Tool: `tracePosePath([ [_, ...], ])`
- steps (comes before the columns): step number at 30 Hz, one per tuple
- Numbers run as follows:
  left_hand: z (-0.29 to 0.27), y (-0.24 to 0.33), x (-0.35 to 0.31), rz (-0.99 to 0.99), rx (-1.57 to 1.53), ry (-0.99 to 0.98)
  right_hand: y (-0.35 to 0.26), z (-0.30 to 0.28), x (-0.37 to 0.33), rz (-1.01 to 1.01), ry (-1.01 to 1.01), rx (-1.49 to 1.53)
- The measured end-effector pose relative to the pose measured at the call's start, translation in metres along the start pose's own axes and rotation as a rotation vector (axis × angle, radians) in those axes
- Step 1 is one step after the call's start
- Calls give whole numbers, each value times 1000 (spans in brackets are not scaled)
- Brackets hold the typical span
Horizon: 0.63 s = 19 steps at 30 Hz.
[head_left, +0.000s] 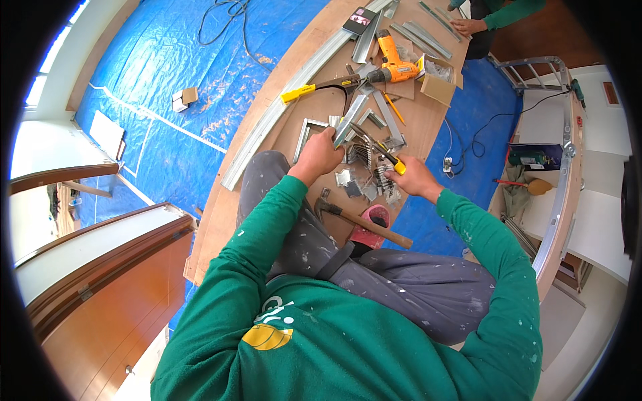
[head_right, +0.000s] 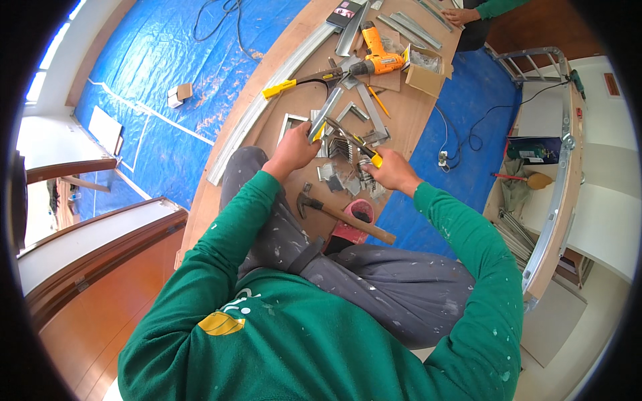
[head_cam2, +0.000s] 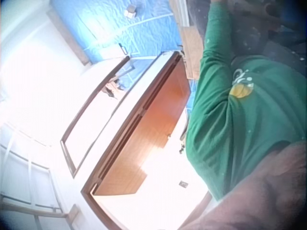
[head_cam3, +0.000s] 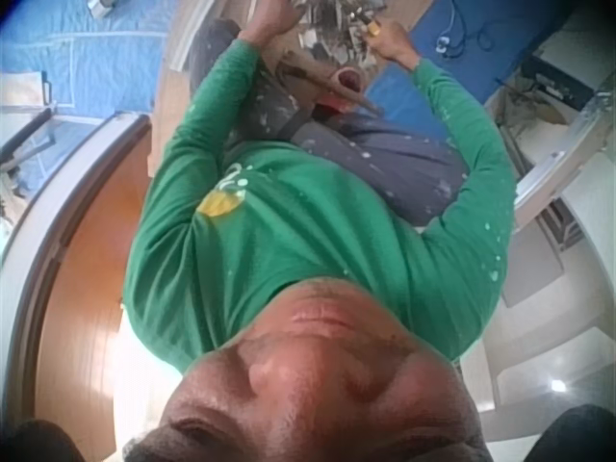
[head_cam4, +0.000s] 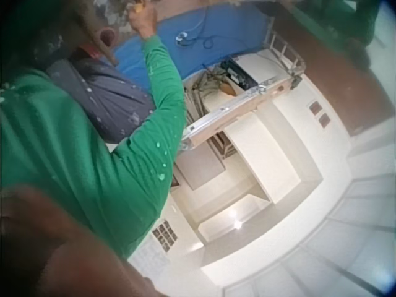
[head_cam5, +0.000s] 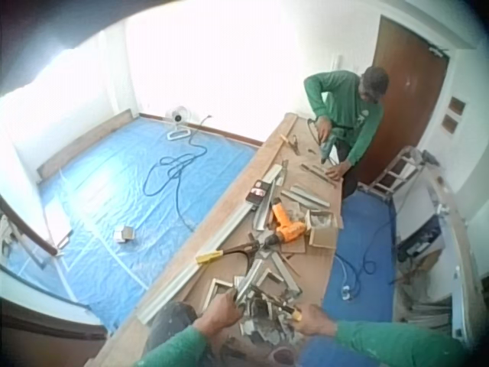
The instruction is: The person sits on the floor and assembles small metal frame pieces using a pencil, a square ruler, and pliers. They mark measurements, cut metal strips, and join components into frame shapes.
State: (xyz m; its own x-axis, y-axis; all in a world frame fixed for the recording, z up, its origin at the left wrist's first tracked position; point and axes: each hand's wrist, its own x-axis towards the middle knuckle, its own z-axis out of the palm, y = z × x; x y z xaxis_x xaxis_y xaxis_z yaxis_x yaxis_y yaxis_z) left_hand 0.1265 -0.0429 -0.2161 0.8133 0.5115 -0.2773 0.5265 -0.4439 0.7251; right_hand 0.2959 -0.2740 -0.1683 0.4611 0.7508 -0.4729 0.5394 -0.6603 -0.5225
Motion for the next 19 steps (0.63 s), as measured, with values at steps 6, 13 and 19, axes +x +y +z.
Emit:
tracePosePath([
  [6, -7, 4, 4, 5, 32, -66, 10, 7, 3, 19, -32, 12],
  [13, -7, -7, 11, 41, 46, -94, 17, 24, 6, 77, 0, 19],
  [19, 2, -13, 11, 37, 87, -151, 11, 23, 4, 143, -56, -8],
])
